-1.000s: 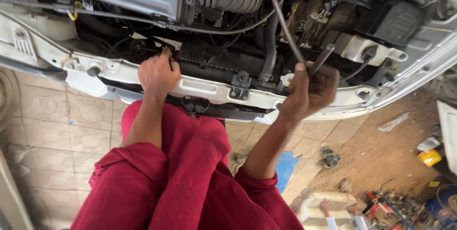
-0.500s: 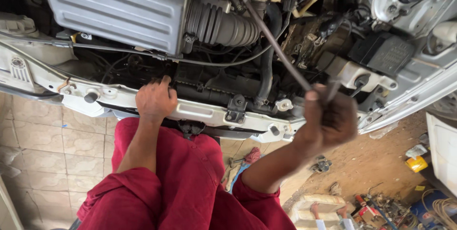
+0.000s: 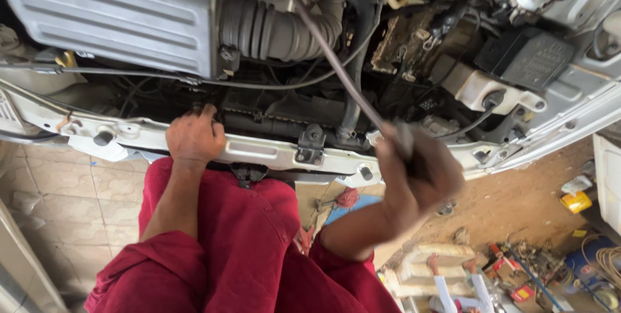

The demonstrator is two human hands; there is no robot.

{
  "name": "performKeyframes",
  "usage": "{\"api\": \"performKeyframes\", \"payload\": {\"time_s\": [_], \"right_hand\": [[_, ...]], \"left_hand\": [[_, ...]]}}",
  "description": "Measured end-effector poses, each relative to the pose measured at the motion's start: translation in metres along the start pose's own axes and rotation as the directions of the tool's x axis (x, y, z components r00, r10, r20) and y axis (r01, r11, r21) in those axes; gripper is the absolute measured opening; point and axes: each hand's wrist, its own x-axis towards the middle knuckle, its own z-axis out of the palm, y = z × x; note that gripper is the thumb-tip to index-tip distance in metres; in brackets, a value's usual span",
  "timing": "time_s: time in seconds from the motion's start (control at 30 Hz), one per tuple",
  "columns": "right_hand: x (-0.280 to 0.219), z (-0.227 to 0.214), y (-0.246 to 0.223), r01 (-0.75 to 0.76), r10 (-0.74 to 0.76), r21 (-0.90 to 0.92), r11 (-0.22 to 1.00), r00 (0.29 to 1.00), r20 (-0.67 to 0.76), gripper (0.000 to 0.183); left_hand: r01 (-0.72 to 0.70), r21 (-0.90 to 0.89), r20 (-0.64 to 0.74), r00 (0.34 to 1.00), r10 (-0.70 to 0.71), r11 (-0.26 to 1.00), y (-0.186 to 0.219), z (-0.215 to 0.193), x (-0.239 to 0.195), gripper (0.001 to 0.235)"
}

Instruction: The person works on the engine of a white car with the hood open, using a wrench to tighten or loosen bolts on the engine block. The person also uses their hands to adjust and position a black plastic engine cover.

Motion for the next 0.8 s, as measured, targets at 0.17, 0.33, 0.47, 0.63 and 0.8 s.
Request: {"api": "performKeyframes", "payload": {"time_s": [0.17, 0.33, 0.47, 0.63, 0.8], "right_hand": [[0.041, 0.040, 0.013, -0.053, 0.087, -0.229, 0.972, 0.987, 0.139, 0.014], [0.071, 0.073, 0.021, -0.056, 0.125, -0.268, 0.962, 0.960, 0.249, 0.016], [0.090, 0.100, 0.015, 0.249, -0.118, -0.238, 0.939, 0.882, 0.456, 0.018], [0.099, 0.130, 0.021, 0.423, -0.146, -0.261, 0.868, 0.719, 0.679, 0.022], [0.116, 0.149, 0.069, 0.373, -0.146, -0.272, 0.887, 0.785, 0.602, 0.018]], "left_hand": [[0.026, 0.014, 0.022, 0.999, -0.026, 1.000, 0.004, -0.003, 0.004, 0.036], [0.004, -0.008, -0.028, 1.000, -0.004, 1.000, 0.001, -0.002, 0.000, 0.037], [0.019, -0.030, -0.068, 0.997, -0.021, 0.999, -0.001, 0.002, -0.001, 0.031], [0.030, -0.031, -0.087, 0.996, -0.032, 0.999, 0.001, 0.001, -0.001, 0.033], [0.029, -0.077, -0.077, 0.996, -0.035, 0.997, -0.003, 0.004, -0.006, 0.030]]}}
